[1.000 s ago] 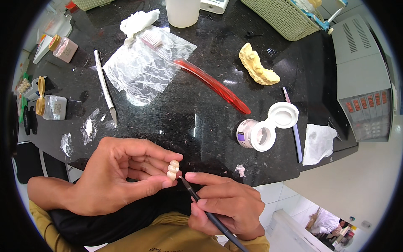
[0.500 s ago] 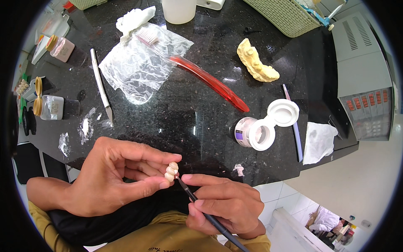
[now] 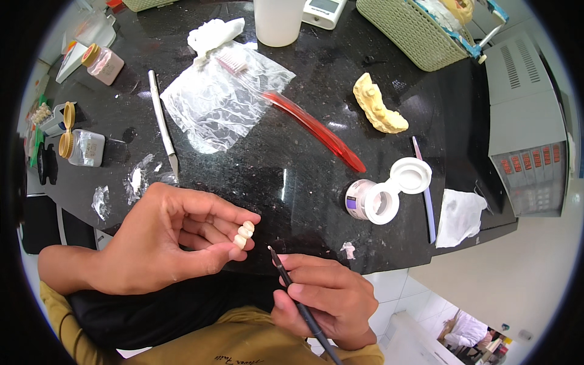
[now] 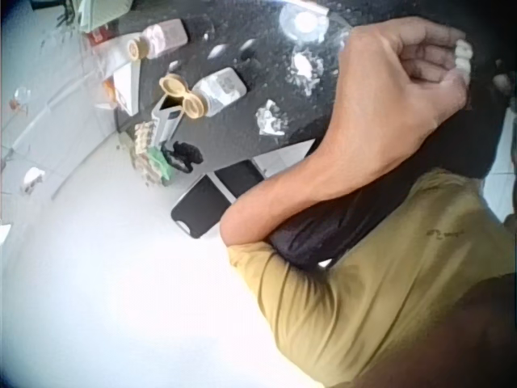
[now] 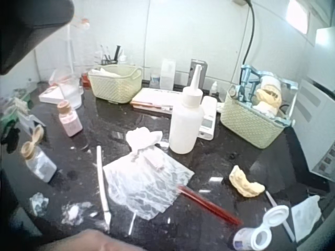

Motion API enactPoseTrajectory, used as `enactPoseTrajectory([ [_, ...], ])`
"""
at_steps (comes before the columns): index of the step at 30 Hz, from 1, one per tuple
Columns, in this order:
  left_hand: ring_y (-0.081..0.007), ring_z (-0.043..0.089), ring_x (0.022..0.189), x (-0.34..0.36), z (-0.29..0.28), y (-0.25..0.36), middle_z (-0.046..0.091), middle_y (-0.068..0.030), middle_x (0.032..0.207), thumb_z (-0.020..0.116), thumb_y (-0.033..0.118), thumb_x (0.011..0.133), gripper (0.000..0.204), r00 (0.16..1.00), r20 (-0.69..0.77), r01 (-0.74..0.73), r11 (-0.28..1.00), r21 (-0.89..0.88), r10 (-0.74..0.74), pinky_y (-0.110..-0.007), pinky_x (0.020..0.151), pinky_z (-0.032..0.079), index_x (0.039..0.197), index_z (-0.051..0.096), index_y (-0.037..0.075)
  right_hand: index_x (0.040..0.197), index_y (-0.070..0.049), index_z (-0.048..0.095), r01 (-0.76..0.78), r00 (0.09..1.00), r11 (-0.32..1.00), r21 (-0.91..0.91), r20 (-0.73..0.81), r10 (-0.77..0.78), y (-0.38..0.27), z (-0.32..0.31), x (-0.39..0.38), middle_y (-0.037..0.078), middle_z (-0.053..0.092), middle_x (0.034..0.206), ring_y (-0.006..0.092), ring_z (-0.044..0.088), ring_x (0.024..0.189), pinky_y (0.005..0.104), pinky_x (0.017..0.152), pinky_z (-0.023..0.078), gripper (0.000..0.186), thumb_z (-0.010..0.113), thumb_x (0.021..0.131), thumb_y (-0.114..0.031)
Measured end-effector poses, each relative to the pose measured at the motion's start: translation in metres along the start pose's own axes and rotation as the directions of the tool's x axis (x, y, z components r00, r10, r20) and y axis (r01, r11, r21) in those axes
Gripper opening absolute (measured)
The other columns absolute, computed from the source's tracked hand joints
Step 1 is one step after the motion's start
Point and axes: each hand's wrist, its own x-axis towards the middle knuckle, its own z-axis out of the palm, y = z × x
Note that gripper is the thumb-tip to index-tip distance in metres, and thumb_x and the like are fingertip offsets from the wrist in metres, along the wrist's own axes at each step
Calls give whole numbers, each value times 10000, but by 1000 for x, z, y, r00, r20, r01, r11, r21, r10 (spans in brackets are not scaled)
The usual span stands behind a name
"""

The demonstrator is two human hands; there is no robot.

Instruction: The person applies white paste to a dental prosthetic using a brush, wipes the prosthetic with a tissue, and uses a metal carving tool to scrape the surface of the prosthetic while working at a laboratory bench.

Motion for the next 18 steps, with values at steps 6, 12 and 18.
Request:
enactPoseTrajectory([
  [6,-144,731,955,2,-3,-2,739,-123,1047,711,16,915,347,1000,18,27,995,-95,-25,-218,811,591,1240,620,-62,961,-3,617,75,997,993,-96,32,-72,-2,15,6,175,689,878,326,750,822,358,679,645,346,846,703,20],
  [12,-154,732,956,3,-5,-6,735,-129,1032,704,-1,918,324,999,35,41,988,-149,-36,-232,822,603,1218,612,-80,959,-19,613,130,989,970,-206,100,-111,2,16,11,145,696,831,320,756,773,338,632,637,329,840,722,7],
  [18,-159,732,954,3,-5,-7,731,-134,1023,695,-7,920,313,999,33,40,986,-161,-35,-247,830,611,1213,610,-81,971,-17,604,129,988,970,-207,113,-107,3,17,11,149,699,834,321,758,784,341,641,642,337,837,729,3],
])
